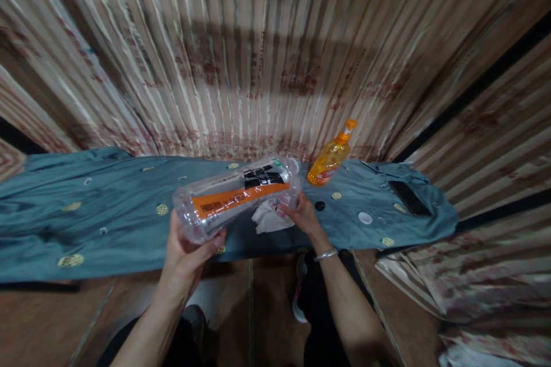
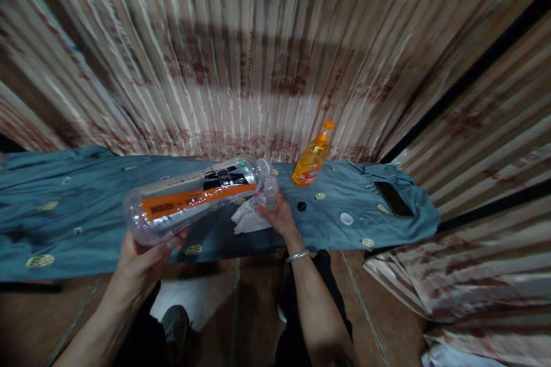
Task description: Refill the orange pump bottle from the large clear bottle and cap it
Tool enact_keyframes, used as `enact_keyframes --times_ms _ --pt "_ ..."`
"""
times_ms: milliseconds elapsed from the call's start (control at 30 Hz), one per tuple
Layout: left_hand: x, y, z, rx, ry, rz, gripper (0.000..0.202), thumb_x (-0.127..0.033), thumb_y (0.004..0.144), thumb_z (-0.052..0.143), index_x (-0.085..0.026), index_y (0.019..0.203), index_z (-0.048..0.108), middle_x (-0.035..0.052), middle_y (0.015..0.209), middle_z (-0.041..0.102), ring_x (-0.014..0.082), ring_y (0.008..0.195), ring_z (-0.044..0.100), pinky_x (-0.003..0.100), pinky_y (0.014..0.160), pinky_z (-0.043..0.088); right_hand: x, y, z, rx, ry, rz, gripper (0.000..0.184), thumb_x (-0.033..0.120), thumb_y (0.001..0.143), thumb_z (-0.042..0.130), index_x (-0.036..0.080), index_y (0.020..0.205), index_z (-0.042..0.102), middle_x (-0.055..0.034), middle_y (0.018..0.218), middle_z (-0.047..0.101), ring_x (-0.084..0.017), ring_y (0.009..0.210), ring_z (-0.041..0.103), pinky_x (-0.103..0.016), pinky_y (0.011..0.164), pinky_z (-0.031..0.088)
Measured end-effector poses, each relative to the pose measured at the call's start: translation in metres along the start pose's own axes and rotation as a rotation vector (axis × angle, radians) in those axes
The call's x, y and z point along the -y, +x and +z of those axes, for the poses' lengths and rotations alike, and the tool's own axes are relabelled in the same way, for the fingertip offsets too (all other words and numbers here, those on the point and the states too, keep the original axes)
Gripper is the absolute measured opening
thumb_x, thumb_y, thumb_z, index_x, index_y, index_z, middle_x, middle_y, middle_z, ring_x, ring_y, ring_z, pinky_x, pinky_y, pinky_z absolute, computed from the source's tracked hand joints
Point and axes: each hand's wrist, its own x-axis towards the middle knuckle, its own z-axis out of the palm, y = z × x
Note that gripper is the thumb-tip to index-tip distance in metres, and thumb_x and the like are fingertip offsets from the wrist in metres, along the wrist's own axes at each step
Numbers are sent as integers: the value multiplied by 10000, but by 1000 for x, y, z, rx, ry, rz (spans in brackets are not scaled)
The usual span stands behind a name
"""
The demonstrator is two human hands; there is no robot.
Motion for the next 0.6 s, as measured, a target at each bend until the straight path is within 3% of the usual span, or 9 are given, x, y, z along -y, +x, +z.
enact_keyframes --times_ms 400,600 --pt "0 -2 4 -14 -50 35 812 -239 519 1066 -230 1222 660 10 873 769 160 688 685 260 607 519 5 -2 -2 48 51 10 543 375 695 896 208 1162 674 -85 1140 834 -296 1056 797 -421 949 639" --pt "0 -3 5 -10 -45 35 790 -239 522 1061 -230 1210 675 -1 819 752 162 676 670 266 607 526 5 -1 0 21 22 14 509 353 675 907 215 1105 672 -76 1103 832 -300 1039 795 -430 950 638"
